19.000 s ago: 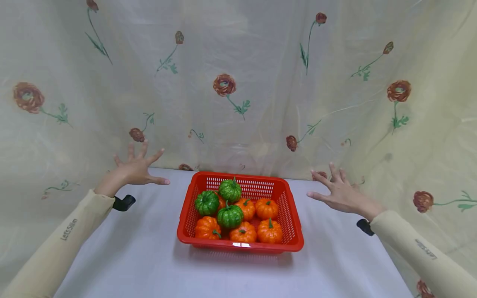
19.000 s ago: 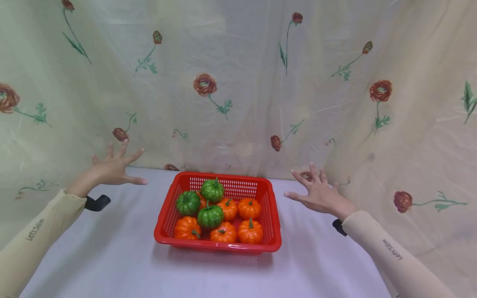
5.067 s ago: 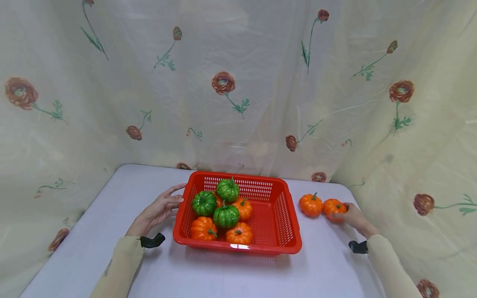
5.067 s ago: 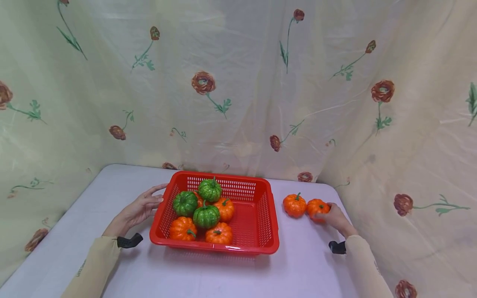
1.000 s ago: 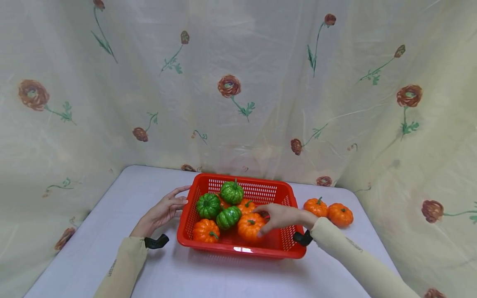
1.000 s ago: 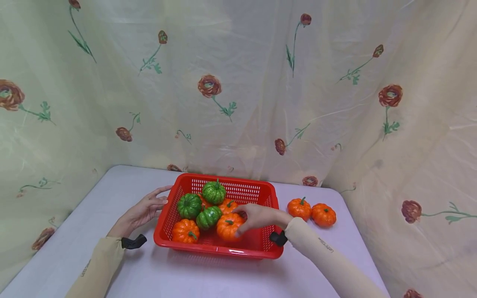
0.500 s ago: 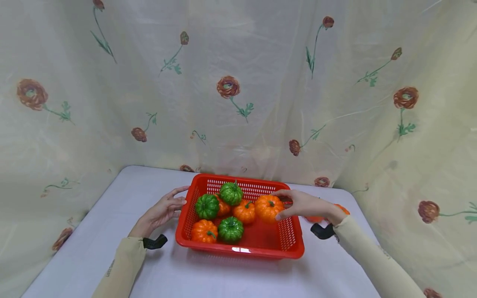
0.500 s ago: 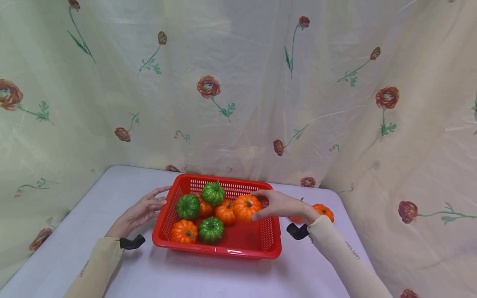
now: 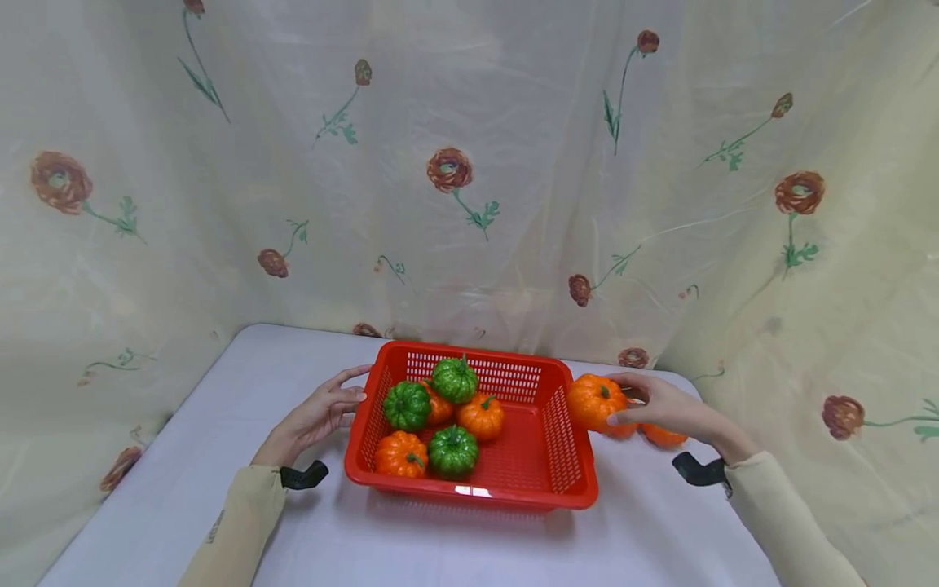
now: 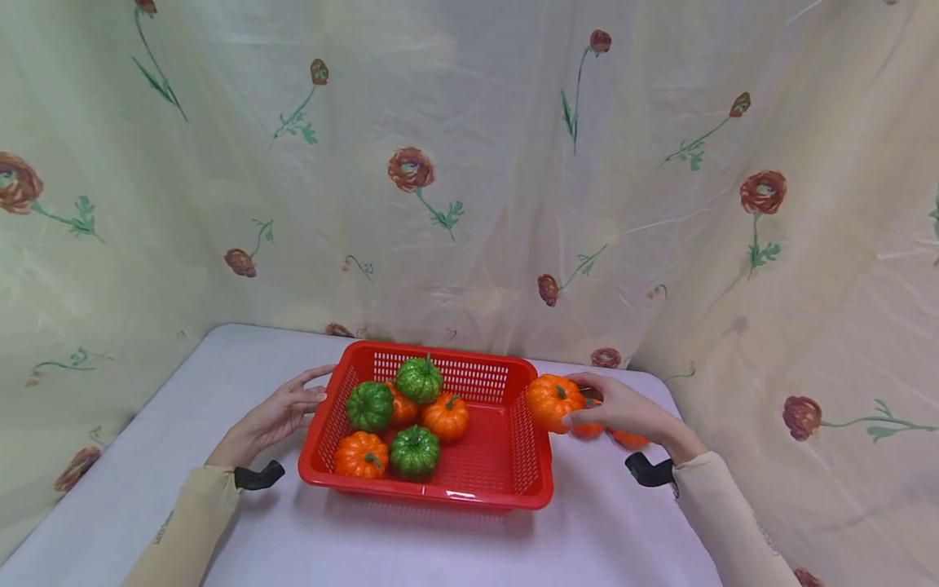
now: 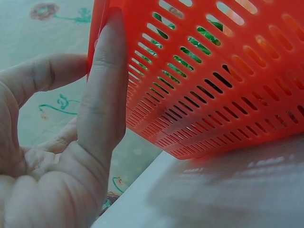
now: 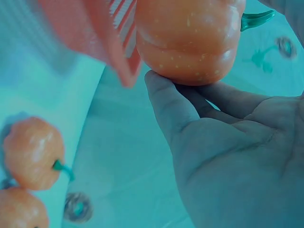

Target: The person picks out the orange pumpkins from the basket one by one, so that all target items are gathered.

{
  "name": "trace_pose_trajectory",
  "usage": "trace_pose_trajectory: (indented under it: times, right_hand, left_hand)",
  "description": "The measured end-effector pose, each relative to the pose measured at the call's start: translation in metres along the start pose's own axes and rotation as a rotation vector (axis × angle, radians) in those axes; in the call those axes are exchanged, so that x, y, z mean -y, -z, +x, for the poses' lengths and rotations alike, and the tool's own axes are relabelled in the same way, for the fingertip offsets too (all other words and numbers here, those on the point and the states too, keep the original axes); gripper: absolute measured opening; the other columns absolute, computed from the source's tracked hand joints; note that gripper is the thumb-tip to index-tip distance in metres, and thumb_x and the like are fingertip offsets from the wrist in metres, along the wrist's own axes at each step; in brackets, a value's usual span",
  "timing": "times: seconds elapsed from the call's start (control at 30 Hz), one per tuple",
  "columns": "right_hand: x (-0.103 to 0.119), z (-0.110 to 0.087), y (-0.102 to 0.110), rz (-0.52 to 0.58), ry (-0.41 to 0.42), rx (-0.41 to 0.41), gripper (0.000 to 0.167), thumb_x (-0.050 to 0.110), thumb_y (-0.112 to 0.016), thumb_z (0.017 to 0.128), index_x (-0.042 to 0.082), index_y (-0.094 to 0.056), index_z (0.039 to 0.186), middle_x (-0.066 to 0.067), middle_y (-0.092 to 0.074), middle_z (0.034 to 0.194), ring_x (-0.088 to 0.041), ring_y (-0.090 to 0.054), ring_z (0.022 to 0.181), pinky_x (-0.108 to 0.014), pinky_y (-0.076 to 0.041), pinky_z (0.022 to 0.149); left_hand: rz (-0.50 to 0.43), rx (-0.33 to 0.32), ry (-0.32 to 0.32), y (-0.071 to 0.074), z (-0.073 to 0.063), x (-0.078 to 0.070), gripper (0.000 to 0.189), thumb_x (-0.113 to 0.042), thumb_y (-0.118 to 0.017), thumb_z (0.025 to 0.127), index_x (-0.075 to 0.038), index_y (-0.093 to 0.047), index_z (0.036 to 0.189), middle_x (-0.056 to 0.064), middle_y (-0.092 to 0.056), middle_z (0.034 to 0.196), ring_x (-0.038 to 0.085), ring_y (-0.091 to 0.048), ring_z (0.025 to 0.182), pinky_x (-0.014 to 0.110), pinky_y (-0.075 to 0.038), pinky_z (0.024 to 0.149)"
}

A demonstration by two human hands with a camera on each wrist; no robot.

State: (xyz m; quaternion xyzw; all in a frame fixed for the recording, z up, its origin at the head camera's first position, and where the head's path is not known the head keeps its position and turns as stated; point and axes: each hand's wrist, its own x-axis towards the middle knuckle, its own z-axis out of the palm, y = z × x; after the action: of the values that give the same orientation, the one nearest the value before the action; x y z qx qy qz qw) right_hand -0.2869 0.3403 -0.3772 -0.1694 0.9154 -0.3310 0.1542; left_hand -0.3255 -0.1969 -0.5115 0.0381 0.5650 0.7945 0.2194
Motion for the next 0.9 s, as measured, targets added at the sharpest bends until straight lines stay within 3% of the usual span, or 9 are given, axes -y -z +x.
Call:
trace_pose_trajectory:
  times: [0.27,0.4,0.57,0.7,0.9]
  right_hand:
    - [-0.038,-0.02,0.008,0.067,-0.093,-0.031,0.075,0.033,-0.068,0.087,-0.003,-0.036,0.143,-0.023,-0.046,0.14,-0.036,-0.049,0.123,-0.047,-0.052,0.096]
    - [-0.065,-0.026,0.006,0.082,-0.182,-0.025,0.078,0.038,-0.067,0.088,-0.003,-0.033,0.145,-0.023,-0.046,0.14,-0.033,-0.05,0.121,-0.051,-0.049,0.098]
    - [-0.098,-0.032,0.0,0.097,-0.284,-0.007,0.088,0.044,-0.063,0.089,-0.006,-0.022,0.149,-0.03,-0.031,0.149,-0.043,-0.039,0.131,-0.061,-0.04,0.102]
    - [-0.115,-0.035,-0.006,0.118,-0.274,-0.004,0.09,0.041,-0.063,0.09,-0.012,-0.019,0.147,-0.035,-0.024,0.15,-0.05,-0.03,0.135,-0.064,-0.035,0.105]
    - [-0.133,-0.036,-0.016,0.101,-0.284,-0.015,0.086,0.037,-0.065,0.089,-0.015,-0.025,0.144,-0.038,-0.03,0.146,-0.051,-0.034,0.132,-0.062,-0.036,0.105]
  left_hand:
    - [0.017,-0.011,0.001,-0.001,0.0,0.0,0.068,-0.009,-0.056,0.096,-0.022,-0.023,0.153,0.008,-0.056,0.119,0.021,-0.066,0.103,0.038,-0.058,0.083]
    - [0.011,-0.001,0.0,-0.002,-0.001,-0.002,0.068,-0.008,-0.055,0.096,-0.022,-0.022,0.153,0.008,-0.056,0.121,0.021,-0.065,0.103,0.037,-0.058,0.083]
    - [0.001,0.011,-0.003,-0.002,-0.003,-0.004,0.068,-0.009,-0.055,0.096,-0.021,-0.021,0.154,0.007,-0.057,0.117,0.019,-0.067,0.101,0.036,-0.058,0.081]
    - [-0.007,0.007,-0.001,-0.002,-0.003,-0.004,0.068,-0.009,-0.057,0.095,-0.021,-0.022,0.153,0.007,-0.057,0.114,0.019,-0.067,0.099,0.036,-0.059,0.081]
    - [-0.017,0.009,0.0,-0.002,-0.002,-0.003,0.069,-0.008,-0.057,0.095,-0.02,-0.022,0.153,0.007,-0.057,0.115,0.019,-0.067,0.099,0.037,-0.059,0.081]
